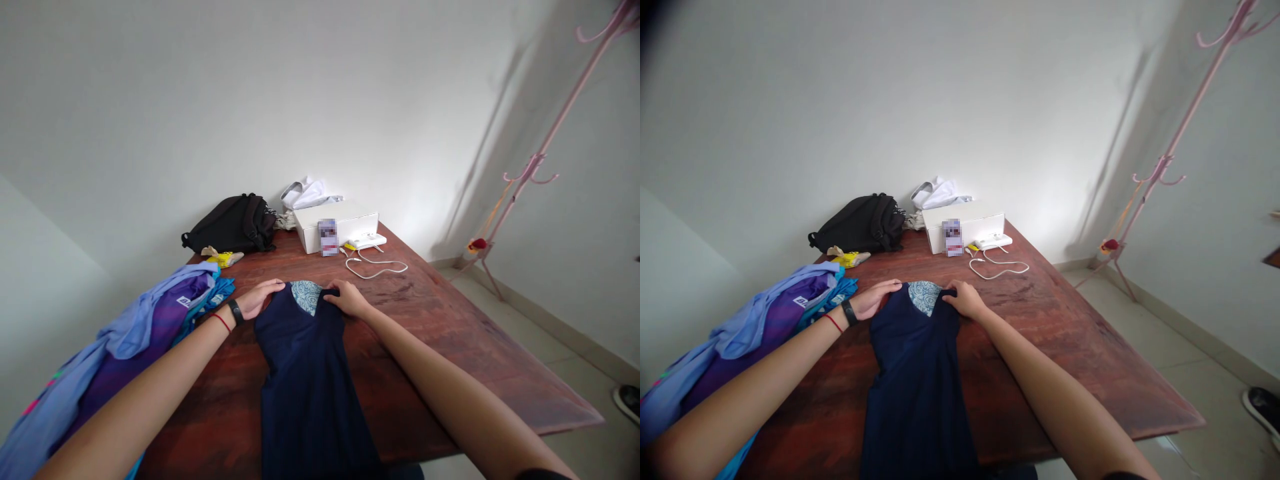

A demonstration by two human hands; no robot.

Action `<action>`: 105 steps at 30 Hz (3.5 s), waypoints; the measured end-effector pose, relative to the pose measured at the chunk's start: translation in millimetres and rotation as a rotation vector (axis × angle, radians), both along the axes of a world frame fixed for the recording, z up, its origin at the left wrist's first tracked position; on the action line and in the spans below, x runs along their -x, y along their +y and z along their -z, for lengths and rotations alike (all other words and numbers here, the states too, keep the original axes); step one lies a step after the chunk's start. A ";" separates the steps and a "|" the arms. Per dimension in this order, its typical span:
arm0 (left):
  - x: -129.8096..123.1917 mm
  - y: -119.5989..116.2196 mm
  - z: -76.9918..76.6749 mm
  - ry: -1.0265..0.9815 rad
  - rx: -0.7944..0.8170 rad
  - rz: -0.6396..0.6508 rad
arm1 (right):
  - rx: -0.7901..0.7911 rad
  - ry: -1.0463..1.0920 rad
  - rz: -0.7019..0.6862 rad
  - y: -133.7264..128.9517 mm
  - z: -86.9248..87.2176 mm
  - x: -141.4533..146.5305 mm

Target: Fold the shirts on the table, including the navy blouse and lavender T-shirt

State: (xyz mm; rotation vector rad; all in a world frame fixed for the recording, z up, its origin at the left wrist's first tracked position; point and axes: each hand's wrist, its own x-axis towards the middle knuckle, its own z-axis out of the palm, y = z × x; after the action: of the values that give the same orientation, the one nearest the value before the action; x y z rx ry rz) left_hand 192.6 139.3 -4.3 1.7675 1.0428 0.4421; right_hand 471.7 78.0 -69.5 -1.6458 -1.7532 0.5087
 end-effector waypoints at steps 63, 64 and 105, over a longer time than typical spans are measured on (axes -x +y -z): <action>-41.6 -25.2 55.1 0.715 -0.741 0.170 | -0.062 -0.176 0.308 1.8 -3.6 -24.9; -42.5 -25.4 56.1 0.709 -0.748 0.167 | -0.085 -0.203 0.319 -0.9 -6.6 -21.0; -27.9 28.6 73.9 0.399 -0.579 -0.230 | 0.191 -0.585 -0.249 -16.7 -1.0 27.8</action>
State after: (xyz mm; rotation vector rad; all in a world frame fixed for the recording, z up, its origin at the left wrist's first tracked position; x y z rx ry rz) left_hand 220.5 167.9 -78.2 2.3196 1.5175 0.5898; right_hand 443.8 61.3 -68.6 -1.8430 -2.4197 0.3288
